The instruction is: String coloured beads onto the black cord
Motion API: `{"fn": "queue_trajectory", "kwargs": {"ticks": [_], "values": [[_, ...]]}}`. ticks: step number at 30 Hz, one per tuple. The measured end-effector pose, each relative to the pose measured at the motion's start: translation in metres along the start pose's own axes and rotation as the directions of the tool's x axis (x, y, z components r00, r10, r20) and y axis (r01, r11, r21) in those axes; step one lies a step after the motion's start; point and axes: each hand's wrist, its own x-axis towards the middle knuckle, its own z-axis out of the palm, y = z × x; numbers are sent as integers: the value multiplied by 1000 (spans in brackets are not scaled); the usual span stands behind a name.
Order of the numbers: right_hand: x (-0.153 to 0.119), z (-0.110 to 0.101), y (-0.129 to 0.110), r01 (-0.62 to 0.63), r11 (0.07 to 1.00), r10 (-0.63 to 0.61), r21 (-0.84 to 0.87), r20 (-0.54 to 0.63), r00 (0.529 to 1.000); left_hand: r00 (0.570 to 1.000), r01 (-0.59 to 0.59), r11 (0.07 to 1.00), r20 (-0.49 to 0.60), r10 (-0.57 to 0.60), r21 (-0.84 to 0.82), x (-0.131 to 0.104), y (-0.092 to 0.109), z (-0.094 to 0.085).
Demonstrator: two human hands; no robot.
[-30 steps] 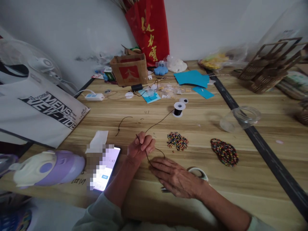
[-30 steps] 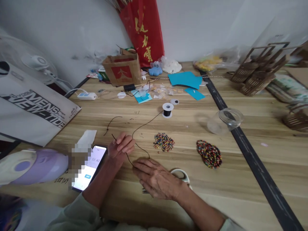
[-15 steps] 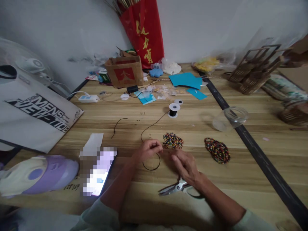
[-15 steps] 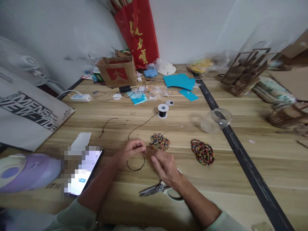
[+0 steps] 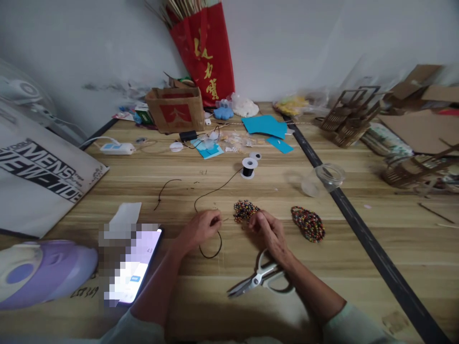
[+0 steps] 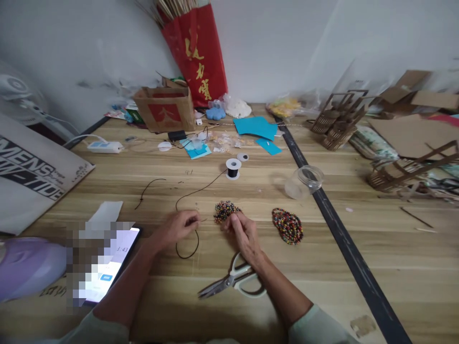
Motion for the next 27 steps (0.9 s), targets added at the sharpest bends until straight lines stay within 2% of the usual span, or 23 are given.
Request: {"fn": "queue_trajectory", "kwargs": {"ticks": [3, 5, 8, 10, 13, 16, 20, 27], "values": [[1, -1, 1, -20, 1000, 20, 1, -14, 1000, 989, 44, 998, -145, -39, 34, 1, -6, -7], [2, -1, 1, -28, 1000, 28, 10, -31, 999, 982, 60, 997, -177, -68, -49, 2, -6, -8], [2, -2, 3, -43, 997, 46, 71, -41, 998, 990, 55, 938, -106, -96, -341, 5, 2, -5], [2, -2, 4, -69, 992, 70, 108, -9, 997, 996, 56, 845, -32, -86, -532, 8, 11, 1], [0, 0, 3, -79, 991, 69, 110, 86, 994, 995, 92, 718, 42, -87, -690, 11, 25, 12], [-2, 3, 1, -55, 992, 38, 113, 148, 988, 993, 106, 654, 49, -104, -749, 11, 34, 24], [-4, 5, 1, -59, 985, 41, 161, 109, 993, 992, 96, 610, 27, -121, -787, 7, 40, 38], [-4, 5, 3, -138, 960, 116, 245, 105, 988, 984, 91, 640, -30, -175, -763, -1, 43, 47]]}}
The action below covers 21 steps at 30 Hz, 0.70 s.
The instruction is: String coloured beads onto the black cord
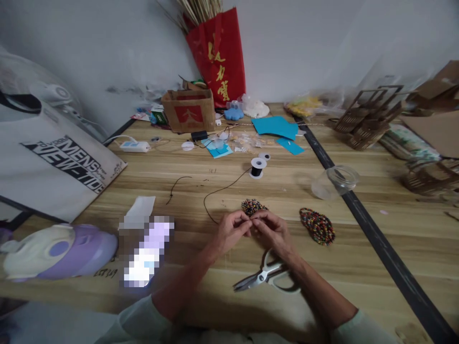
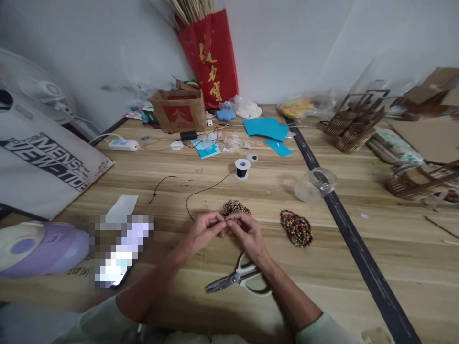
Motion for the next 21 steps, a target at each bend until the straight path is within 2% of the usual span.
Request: {"fn": "queue_trajectory", "kwargs": {"ticks": [5, 12, 21], "values": [[1, 1, -1, -64, 994, 60, 94, 47, 997, 999, -38, 998, -28, 40, 53, -4, 2, 1], [3, 0, -6, -104, 987, 102, 126, 21, 995, 1000, -12, 994, 1, 12, -106, -3, 2, 5], [4, 0, -11, -118, 981, 122, 152, -15, 992, 1000, -9, 989, -13, 7, -151, -1, 0, 9]]}}
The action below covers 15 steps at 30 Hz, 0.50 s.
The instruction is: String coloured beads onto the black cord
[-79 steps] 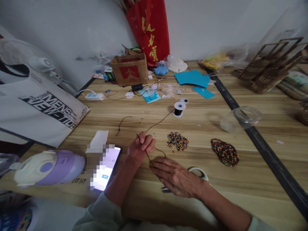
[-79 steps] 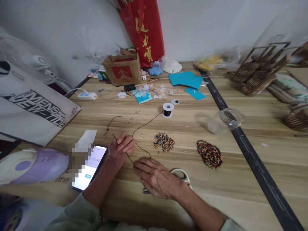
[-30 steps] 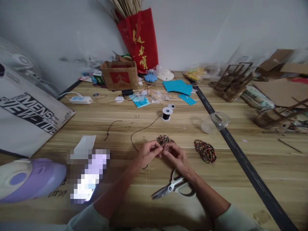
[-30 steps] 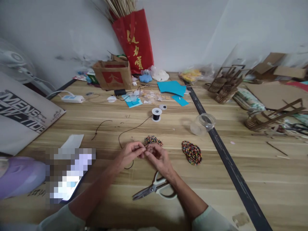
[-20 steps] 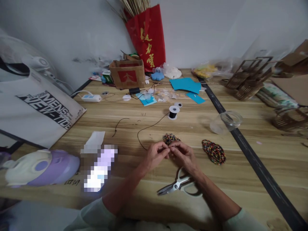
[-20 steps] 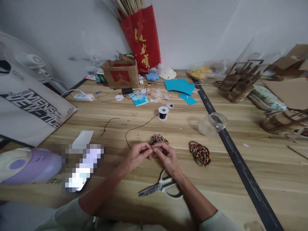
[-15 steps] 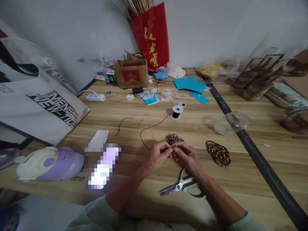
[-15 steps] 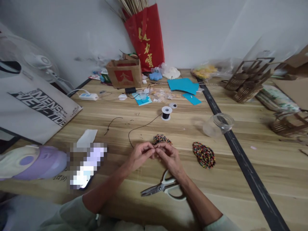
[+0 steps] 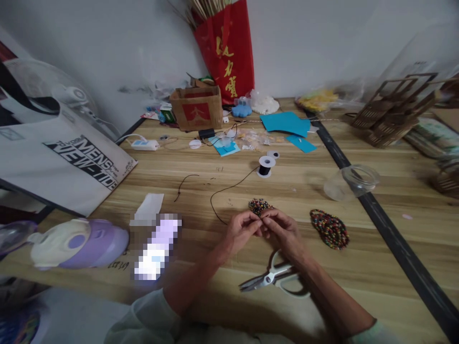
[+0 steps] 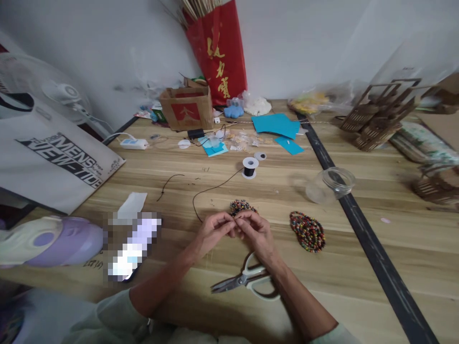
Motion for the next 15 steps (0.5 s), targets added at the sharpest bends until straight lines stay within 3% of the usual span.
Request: {"fn": "queue_trajectory", "kwargs": {"ticks": [9, 12, 15], "values": [[1, -1, 5, 15, 999, -15, 38, 18, 1000, 1000, -25, 999, 19, 24, 41, -1, -4, 1], [1, -3, 8, 24, 998, -26, 57, 27, 999, 998, -58, 981, 11, 57, 184, -4, -1, -1], [2, -7, 10, 31, 994, -33, 105, 21, 999, 990, -136, 905, 36, 133, 402, -7, 2, -4]]}}
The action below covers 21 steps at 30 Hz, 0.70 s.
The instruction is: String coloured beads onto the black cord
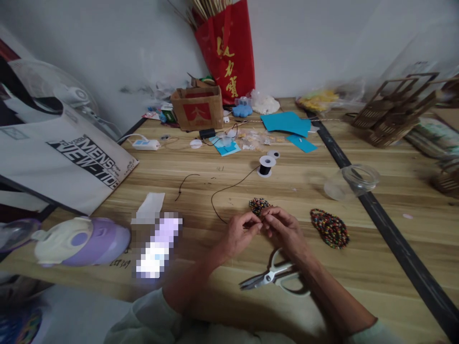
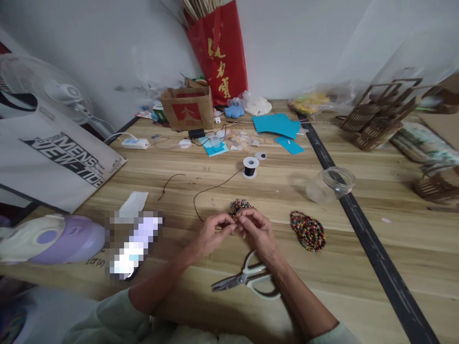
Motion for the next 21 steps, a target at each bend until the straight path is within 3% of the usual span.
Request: {"fn": "queue_trajectory", "kwargs": {"ticks": [4, 10, 16, 21], "values": [[2, 0, -2, -6, 997, 6, 77, 6, 1000, 996, -89, 961, 41, 81, 261, -3, 0, -5], [4, 1, -9, -91, 985, 96, 146, -29, 995, 990, -136, 885, 91, 107, 446, -5, 4, -9], [4, -2, -9, -175, 962, 179, 209, -3, 984, 983, -182, 863, 102, 151, 472, -8, 5, -8], [4, -1, -10, -182, 963, 186, 201, -2, 982, 996, -87, 920, 28, 82, 382, -8, 8, -8]]}}
